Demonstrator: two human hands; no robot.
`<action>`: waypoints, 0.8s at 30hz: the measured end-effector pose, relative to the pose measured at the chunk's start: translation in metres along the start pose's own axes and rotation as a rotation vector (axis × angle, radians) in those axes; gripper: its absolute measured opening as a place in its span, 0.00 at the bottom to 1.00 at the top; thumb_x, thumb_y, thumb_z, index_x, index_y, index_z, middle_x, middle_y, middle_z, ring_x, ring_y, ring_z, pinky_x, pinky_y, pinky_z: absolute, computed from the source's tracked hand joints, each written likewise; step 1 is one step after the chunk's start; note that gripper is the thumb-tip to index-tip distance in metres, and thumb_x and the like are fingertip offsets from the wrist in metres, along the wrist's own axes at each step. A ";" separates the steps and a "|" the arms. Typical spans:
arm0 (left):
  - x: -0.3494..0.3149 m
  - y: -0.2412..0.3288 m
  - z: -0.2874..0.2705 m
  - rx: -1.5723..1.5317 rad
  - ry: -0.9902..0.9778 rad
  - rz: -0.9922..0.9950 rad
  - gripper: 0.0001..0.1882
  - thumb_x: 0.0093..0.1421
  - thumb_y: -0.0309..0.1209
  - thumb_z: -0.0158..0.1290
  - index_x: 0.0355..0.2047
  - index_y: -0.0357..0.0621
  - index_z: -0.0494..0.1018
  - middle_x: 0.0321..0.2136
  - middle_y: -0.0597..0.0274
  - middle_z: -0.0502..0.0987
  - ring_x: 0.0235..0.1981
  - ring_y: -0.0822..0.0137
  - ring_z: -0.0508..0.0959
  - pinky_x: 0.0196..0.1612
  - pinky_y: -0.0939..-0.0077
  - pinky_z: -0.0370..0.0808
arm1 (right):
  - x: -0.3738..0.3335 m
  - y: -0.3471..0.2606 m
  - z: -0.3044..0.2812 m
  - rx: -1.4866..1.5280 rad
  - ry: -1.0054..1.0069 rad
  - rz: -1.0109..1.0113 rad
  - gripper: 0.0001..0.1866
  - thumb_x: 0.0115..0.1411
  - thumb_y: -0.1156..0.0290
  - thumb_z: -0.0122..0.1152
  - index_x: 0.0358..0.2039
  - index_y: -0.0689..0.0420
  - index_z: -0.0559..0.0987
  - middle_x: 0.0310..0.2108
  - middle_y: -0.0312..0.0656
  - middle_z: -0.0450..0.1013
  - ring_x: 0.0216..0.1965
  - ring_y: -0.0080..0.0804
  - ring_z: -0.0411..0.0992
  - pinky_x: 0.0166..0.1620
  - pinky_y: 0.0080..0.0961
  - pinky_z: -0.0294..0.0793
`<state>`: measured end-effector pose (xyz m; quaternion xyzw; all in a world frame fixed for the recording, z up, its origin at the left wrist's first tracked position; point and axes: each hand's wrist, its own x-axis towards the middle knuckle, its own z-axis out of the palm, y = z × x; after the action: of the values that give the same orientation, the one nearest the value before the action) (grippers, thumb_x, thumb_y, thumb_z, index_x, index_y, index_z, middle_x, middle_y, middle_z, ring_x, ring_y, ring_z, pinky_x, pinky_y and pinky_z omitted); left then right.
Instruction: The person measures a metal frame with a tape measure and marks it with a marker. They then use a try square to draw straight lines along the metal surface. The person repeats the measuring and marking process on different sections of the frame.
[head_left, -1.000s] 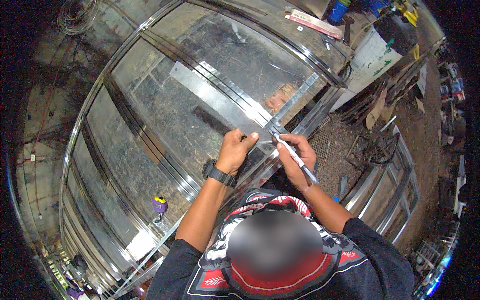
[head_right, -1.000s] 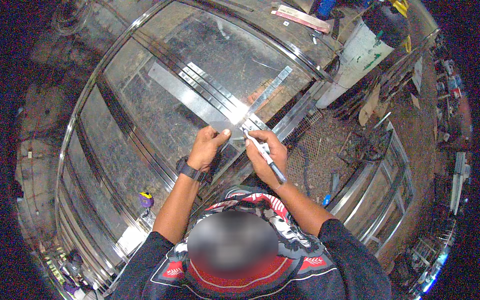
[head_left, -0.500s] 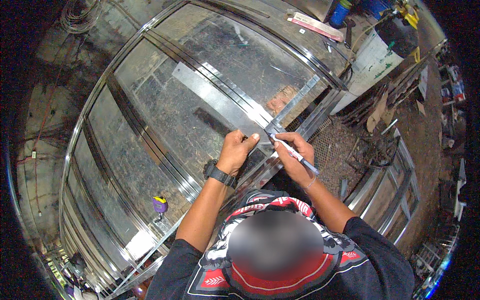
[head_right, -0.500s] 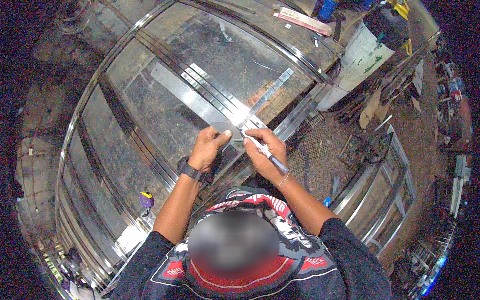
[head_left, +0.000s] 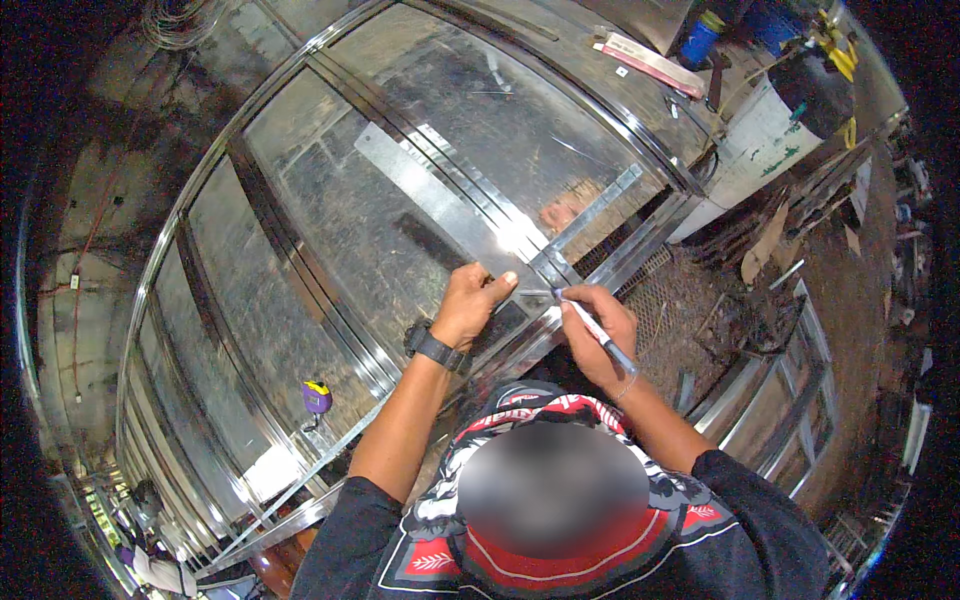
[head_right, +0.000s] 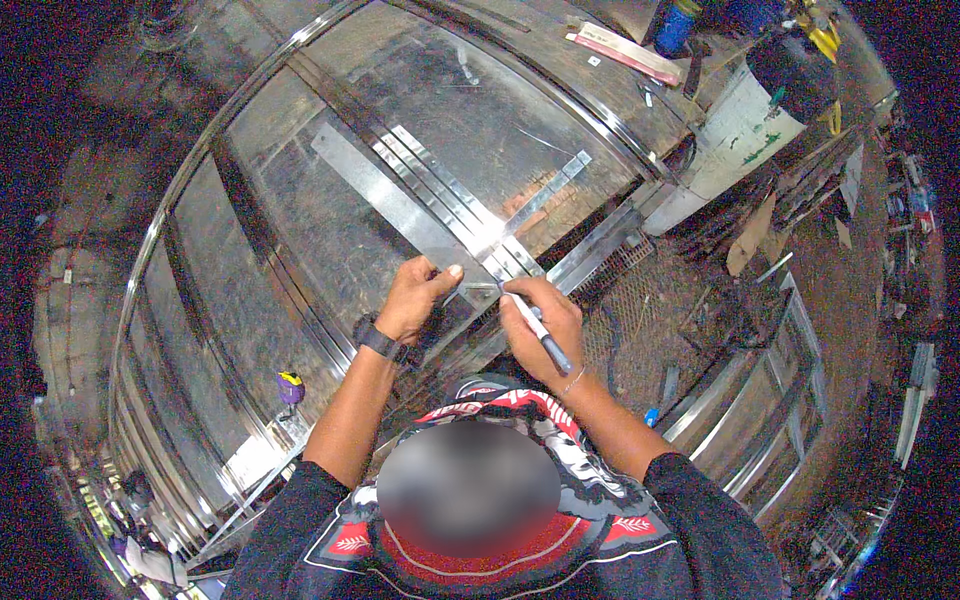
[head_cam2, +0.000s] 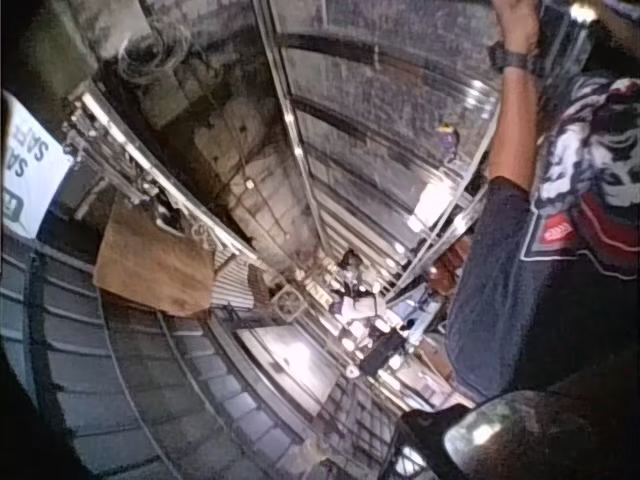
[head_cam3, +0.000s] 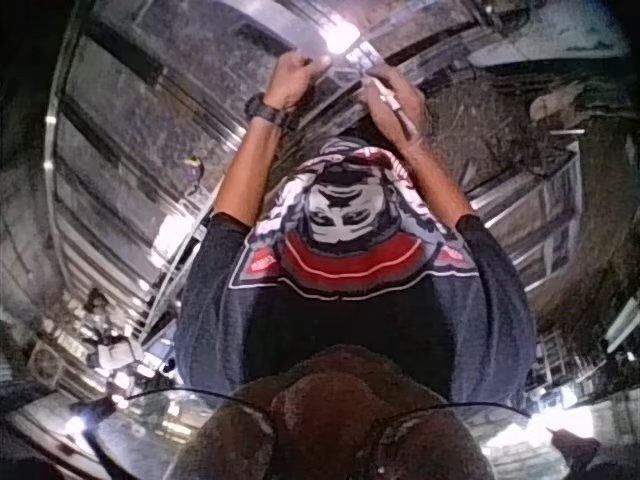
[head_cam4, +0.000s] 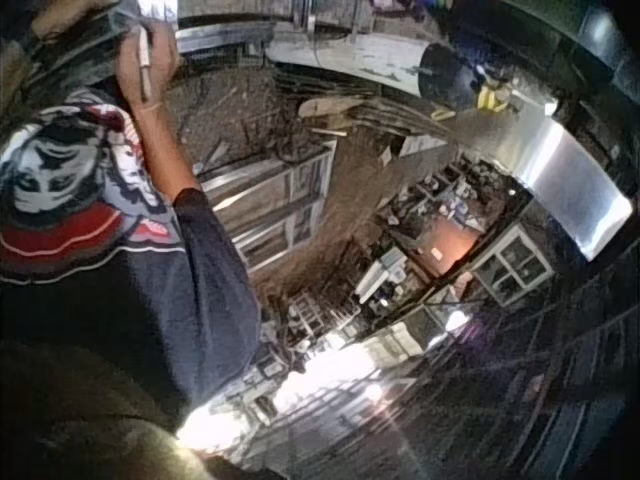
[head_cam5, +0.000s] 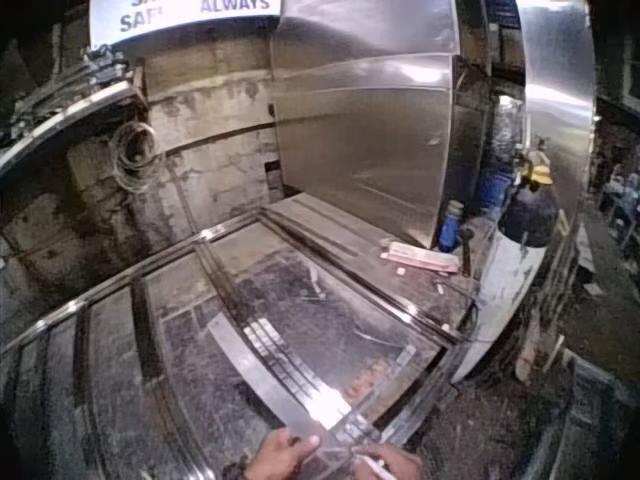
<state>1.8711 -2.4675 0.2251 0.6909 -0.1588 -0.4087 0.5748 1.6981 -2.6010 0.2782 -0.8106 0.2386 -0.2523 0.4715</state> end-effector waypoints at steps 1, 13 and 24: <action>0.000 0.001 0.001 -0.013 0.000 0.009 0.09 0.63 0.31 0.60 0.40 0.39 0.80 0.34 0.69 0.80 0.33 0.75 0.75 0.39 0.76 0.71 | -0.006 -0.002 0.001 0.166 0.019 0.185 0.13 0.66 0.65 0.62 0.45 0.59 0.80 0.35 0.44 0.79 0.35 0.28 0.78 0.40 0.28 0.79; -0.006 0.018 -0.029 -0.085 -0.178 -0.142 0.14 0.60 0.28 0.61 0.44 0.31 0.78 0.38 0.61 0.81 0.36 0.71 0.78 0.42 0.75 0.75 | -0.024 0.021 0.071 0.951 0.021 0.733 0.19 0.63 0.72 0.66 0.53 0.59 0.75 0.44 0.40 0.78 0.42 0.30 0.79 0.41 0.29 0.85; -0.013 -0.024 -0.057 0.024 -0.483 -0.166 0.18 0.58 0.20 0.56 0.50 0.34 0.78 0.41 0.60 0.81 0.40 0.72 0.79 0.45 0.75 0.76 | -0.055 0.017 0.059 1.021 0.191 0.767 0.18 0.63 0.74 0.65 0.52 0.60 0.74 0.43 0.42 0.78 0.38 0.32 0.80 0.31 0.26 0.83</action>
<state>1.8997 -2.4140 0.2085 0.5908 -0.2391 -0.6055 0.4766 1.6913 -2.5358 0.2274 -0.3152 0.4025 -0.2186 0.8312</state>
